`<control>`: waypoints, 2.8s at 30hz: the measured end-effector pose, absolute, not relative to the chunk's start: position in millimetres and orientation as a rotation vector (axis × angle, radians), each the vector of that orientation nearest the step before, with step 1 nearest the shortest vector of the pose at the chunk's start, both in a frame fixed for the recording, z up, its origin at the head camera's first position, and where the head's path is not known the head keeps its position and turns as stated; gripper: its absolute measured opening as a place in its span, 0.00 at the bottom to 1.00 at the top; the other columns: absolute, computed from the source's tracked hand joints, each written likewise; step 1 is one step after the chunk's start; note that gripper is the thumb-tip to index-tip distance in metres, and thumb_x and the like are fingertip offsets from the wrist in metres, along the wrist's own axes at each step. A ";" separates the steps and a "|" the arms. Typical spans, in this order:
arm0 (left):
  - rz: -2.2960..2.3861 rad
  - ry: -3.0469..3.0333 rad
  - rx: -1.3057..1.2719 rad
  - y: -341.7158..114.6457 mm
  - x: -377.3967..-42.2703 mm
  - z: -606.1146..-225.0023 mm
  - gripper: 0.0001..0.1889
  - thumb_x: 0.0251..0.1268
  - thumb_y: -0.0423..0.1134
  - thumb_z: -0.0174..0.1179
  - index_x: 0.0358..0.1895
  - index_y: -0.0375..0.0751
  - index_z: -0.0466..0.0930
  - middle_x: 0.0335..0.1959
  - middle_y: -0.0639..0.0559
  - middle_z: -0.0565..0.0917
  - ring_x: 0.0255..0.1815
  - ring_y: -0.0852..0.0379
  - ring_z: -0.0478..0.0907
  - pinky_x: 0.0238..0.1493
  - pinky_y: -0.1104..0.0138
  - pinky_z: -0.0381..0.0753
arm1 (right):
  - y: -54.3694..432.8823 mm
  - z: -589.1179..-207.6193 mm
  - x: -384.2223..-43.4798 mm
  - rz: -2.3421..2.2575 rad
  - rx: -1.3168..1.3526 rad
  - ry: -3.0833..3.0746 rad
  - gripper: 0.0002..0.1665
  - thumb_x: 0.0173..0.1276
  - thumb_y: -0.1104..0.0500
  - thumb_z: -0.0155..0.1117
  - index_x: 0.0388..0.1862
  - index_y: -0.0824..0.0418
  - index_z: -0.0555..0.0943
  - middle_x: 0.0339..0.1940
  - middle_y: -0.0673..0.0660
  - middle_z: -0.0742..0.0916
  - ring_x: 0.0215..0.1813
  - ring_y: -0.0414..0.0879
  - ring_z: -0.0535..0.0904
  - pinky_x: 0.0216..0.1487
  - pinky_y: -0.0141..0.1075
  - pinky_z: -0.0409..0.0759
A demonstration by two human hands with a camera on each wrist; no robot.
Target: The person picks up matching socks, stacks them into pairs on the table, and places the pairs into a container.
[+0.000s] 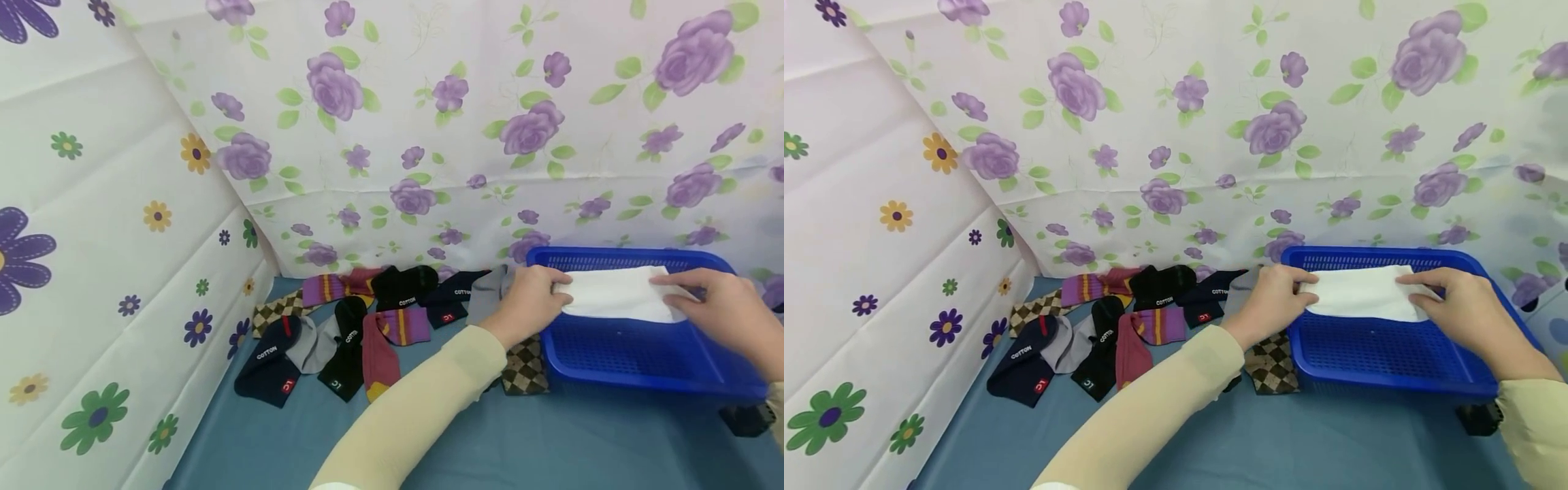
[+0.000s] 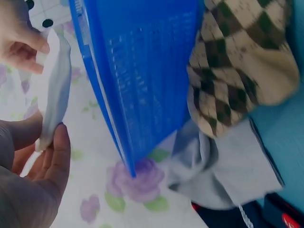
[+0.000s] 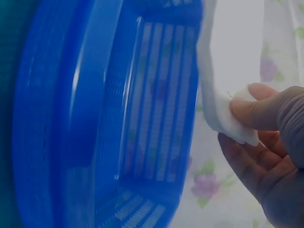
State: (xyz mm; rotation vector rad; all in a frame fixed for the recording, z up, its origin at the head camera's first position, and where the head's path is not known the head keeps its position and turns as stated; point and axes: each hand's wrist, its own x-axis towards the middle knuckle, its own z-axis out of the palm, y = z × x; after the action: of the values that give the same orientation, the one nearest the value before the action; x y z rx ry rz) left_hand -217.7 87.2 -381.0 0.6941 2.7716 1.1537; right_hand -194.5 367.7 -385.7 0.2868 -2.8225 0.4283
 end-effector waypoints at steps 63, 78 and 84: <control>0.405 2.902 0.655 167.9 -234.3 -425.7 0.09 0.66 0.36 0.54 0.28 0.54 0.78 0.25 0.61 0.81 0.20 0.65 0.73 0.19 0.69 0.73 | 395.7 -445.4 -238.8 0.407 0.231 -3.484 0.16 0.50 0.64 0.69 0.40 0.67 0.83 0.36 0.66 0.84 0.35 0.53 0.78 0.34 0.46 0.79; 0.734 2.985 0.780 86.3 -232.1 -346.7 0.08 0.63 0.41 0.58 0.44 0.53 0.81 0.37 0.62 0.83 0.23 0.69 0.75 0.23 0.77 0.73 | 345.5 -380.4 -221.7 0.477 0.315 -3.265 0.30 0.64 0.47 0.62 0.55 0.68 0.76 0.51 0.72 0.81 0.51 0.67 0.77 0.42 0.55 0.78; 0.892 3.133 0.834 29.3 -215.4 -323.9 0.13 0.67 0.45 0.54 0.53 0.51 0.78 0.47 0.57 0.83 0.14 0.67 0.71 0.16 0.76 0.69 | 281.4 -348.0 -184.9 0.522 0.353 -3.066 0.31 0.68 0.39 0.52 0.59 0.59 0.74 0.58 0.67 0.78 0.57 0.64 0.74 0.49 0.60 0.74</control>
State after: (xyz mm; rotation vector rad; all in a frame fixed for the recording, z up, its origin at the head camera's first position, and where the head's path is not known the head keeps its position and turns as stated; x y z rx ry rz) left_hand -215.4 29.3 -323.9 0.8344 3.1325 0.8916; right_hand -184.9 281.4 -348.0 0.3527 -3.0656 0.5216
